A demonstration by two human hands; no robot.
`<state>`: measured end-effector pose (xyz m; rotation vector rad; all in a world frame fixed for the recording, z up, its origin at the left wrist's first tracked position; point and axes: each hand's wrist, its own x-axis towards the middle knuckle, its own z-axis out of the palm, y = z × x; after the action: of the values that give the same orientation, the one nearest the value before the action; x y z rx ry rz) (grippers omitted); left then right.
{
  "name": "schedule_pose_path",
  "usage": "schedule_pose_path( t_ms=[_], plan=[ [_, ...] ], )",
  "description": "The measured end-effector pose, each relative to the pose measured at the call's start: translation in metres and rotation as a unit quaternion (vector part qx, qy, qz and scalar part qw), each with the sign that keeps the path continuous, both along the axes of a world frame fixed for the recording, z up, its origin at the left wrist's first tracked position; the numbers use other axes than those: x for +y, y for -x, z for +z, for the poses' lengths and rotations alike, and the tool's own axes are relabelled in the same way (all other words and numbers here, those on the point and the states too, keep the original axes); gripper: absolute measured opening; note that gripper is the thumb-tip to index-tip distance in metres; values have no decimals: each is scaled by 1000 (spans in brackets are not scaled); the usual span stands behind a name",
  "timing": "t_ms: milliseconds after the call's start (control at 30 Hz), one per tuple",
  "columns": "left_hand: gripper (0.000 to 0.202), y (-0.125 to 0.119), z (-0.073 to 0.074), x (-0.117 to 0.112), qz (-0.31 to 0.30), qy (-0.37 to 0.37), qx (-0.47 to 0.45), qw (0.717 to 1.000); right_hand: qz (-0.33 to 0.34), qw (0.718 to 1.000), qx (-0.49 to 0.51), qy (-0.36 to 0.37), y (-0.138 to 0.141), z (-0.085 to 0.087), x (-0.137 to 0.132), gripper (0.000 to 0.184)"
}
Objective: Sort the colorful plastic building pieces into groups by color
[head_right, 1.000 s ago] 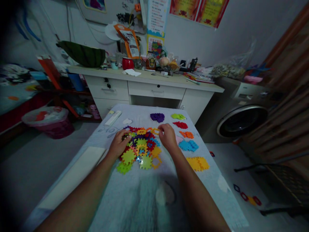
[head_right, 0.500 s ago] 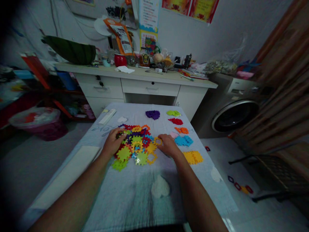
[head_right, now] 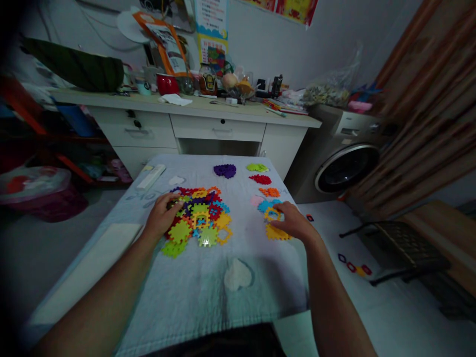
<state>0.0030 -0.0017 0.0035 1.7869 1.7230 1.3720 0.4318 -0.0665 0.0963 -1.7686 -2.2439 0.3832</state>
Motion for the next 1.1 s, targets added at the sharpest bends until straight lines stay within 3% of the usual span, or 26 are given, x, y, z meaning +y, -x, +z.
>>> schedule_pose_path(
  t_ms=[200, 367, 600, 700, 833, 933, 1100],
  plan=[
    [31, 1, -1, 1, -1, 2, 3, 1000, -28, 1000, 5, 11, -34, -16, -37, 47],
    [28, 0, 3, -2, 8, -11, -2, 1000, -26, 1000, 1, 8, -32, -23, -51, 52],
    [28, -2, 7, -7, 15, -31, 25, 999, -34, 999, -18, 15, -20, -14, -57, 51],
    [29, -3, 7, -7, 8, -34, 30, 999, -15, 1000, -13, -16, 1, -8, -50, 49],
    [29, -3, 6, -6, -7, -30, 33, 999, 61, 997, 6, -38, 56, -4, -31, 46],
    [28, -3, 5, -5, -17, -23, 37, 999, 110, 994, 11, -26, 102, -11, -15, 42],
    [29, -2, 4, -4, -15, -16, 36, 999, 80, 996, 2, -32, 149, -33, -3, 43]
  ],
)
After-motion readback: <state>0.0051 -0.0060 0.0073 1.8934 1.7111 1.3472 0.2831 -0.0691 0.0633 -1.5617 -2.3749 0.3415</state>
